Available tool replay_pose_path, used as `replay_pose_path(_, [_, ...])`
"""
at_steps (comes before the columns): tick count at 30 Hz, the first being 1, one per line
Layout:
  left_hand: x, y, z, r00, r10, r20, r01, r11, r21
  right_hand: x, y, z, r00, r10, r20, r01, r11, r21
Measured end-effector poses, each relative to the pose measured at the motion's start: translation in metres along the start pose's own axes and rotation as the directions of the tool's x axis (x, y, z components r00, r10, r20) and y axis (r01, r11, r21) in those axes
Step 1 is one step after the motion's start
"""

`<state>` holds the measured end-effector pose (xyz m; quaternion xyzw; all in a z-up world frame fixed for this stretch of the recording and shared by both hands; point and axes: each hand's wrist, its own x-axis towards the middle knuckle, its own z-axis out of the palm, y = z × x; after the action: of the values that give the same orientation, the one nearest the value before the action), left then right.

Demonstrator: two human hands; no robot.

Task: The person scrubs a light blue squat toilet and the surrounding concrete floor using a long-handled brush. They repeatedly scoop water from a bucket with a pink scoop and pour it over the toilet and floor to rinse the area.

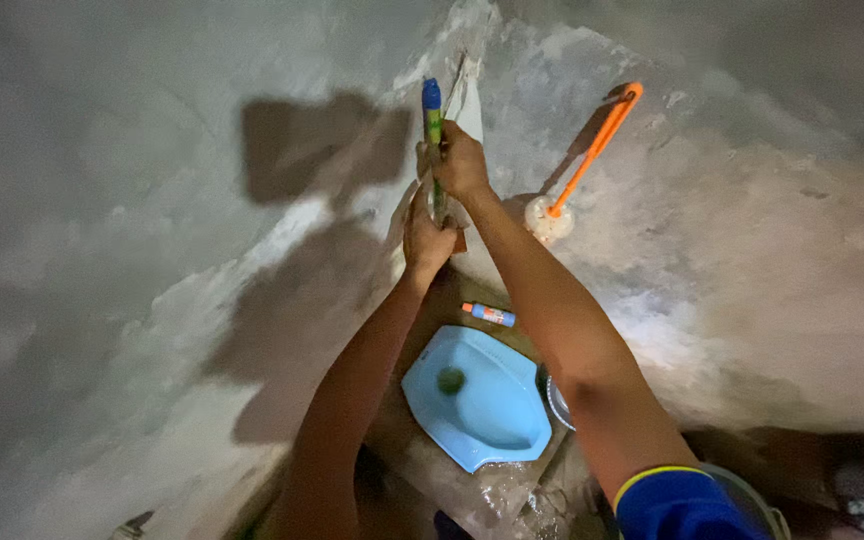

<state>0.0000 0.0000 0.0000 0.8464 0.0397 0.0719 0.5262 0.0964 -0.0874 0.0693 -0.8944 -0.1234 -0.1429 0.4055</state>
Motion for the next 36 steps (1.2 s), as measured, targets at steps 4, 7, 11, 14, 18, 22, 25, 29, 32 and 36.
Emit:
replay_pose_path(4, [-0.007, -0.013, -0.006, 0.999, -0.013, -0.040, 0.009, 0.996, -0.089, -0.019, -0.027, -0.019, 0.999, 0.036, -0.029, -0.032, 0.992, 0.123])
replay_pose_path(7, [-0.006, -0.023, -0.006, 0.998, -0.054, -0.030, 0.049, 0.989, -0.138, -0.025, -0.037, -0.023, 0.993, -0.081, -0.089, 0.092, 0.988, 0.124])
replay_pose_path(11, [-0.010, -0.045, -0.002, 0.998, 0.047, -0.051, -0.049, 0.998, -0.045, -0.049, -0.037, -0.024, 0.993, -0.076, -0.089, 0.083, 0.993, 0.079])
replay_pose_path(14, [-0.026, -0.056, 0.008, 0.999, 0.026, -0.026, -0.027, 0.999, -0.035, -0.084, -0.029, -0.028, 0.985, -0.140, -0.099, 0.146, 0.987, 0.060])
replay_pose_path(18, [-0.054, -0.083, 0.024, 0.986, 0.155, -0.055, -0.159, 0.983, -0.088, -0.149, -0.010, -0.029, 0.929, -0.299, -0.218, 0.312, 0.950, 0.030])
replay_pose_path(22, [-0.093, -0.114, 0.045, 0.979, 0.202, -0.018, -0.202, 0.969, -0.144, -0.208, 0.006, -0.016, 0.978, 0.007, -0.210, -0.008, 1.000, -0.005])
replay_pose_path(25, [-0.130, -0.136, 0.058, 0.976, 0.214, 0.035, -0.205, 0.964, -0.168, -0.258, 0.014, -0.004, 0.965, 0.048, -0.257, -0.028, 0.996, 0.080])
replay_pose_path(29, [-0.187, -0.168, 0.063, 0.978, 0.188, 0.095, -0.188, 0.982, -0.015, -0.328, 0.028, 0.014, 0.958, 0.142, -0.251, -0.113, 0.986, 0.125])
replay_pose_path(32, [-0.240, -0.180, 0.057, 0.966, 0.180, 0.186, -0.216, 0.956, 0.197, -0.391, 0.039, 0.017, 0.968, 0.156, -0.195, -0.094, 0.951, 0.293])
replay_pose_path(36, [-0.306, -0.185, 0.037, 0.922, 0.260, 0.288, -0.349, 0.881, 0.319, -0.478, 0.051, -0.008, 0.977, 0.141, 0.158, -0.196, 0.886, 0.421])
